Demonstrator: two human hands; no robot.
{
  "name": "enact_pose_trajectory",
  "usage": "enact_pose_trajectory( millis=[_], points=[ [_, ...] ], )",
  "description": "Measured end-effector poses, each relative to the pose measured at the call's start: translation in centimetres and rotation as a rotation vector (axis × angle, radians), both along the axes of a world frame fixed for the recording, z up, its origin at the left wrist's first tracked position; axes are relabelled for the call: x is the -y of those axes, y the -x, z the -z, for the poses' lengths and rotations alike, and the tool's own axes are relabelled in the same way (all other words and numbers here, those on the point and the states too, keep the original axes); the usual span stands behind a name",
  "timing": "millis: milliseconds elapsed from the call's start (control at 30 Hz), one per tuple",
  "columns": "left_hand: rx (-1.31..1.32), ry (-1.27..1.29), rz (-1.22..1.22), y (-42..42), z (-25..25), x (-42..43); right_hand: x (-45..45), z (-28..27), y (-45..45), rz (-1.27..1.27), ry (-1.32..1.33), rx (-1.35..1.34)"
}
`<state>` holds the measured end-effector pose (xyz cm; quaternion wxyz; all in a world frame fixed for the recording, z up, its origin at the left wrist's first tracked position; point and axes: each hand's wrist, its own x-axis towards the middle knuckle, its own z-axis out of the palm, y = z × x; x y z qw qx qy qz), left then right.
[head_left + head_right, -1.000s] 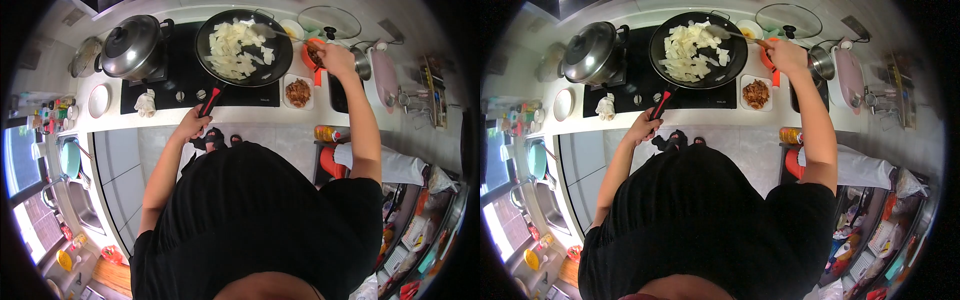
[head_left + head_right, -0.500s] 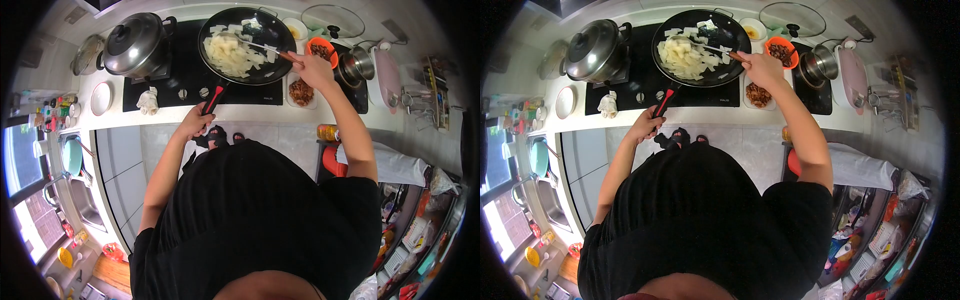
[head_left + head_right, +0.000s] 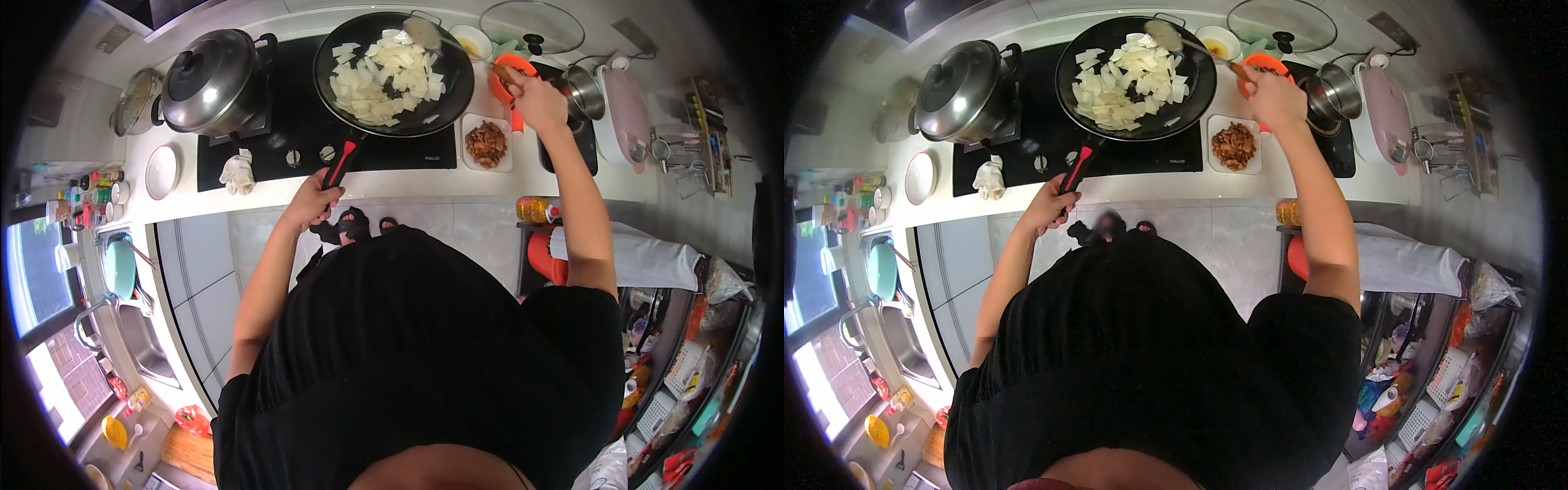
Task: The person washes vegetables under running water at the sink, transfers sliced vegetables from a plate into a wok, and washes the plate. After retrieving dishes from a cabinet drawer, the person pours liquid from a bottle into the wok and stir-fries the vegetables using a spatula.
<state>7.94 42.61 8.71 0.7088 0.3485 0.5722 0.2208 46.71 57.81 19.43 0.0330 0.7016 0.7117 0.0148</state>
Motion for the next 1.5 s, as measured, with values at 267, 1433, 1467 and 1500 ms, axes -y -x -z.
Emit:
enact_pose_trajectory(
  millis=[267, 1433, 1467, 1500],
  points=[
    [-0.037, 0.004, 0.002, -0.1, -0.3, -0.1, -2.3, 8.5, 0.5, -0.102, 0.287, -0.359],
    [-0.025, -0.032, 0.007, 0.5, 0.5, -0.1, 1.4, -1.1, 3.3, -0.611, -0.158, 0.273],
    [-0.026, -0.033, 0.006, 0.4, 0.5, -0.1, 2.0, -3.1, 2.8, -0.613, -0.157, 0.269],
    [-0.028, -0.033, 0.004, 0.4, 0.4, -0.1, 2.7, -5.0, 2.4, -0.615, -0.156, 0.264]
  ],
)
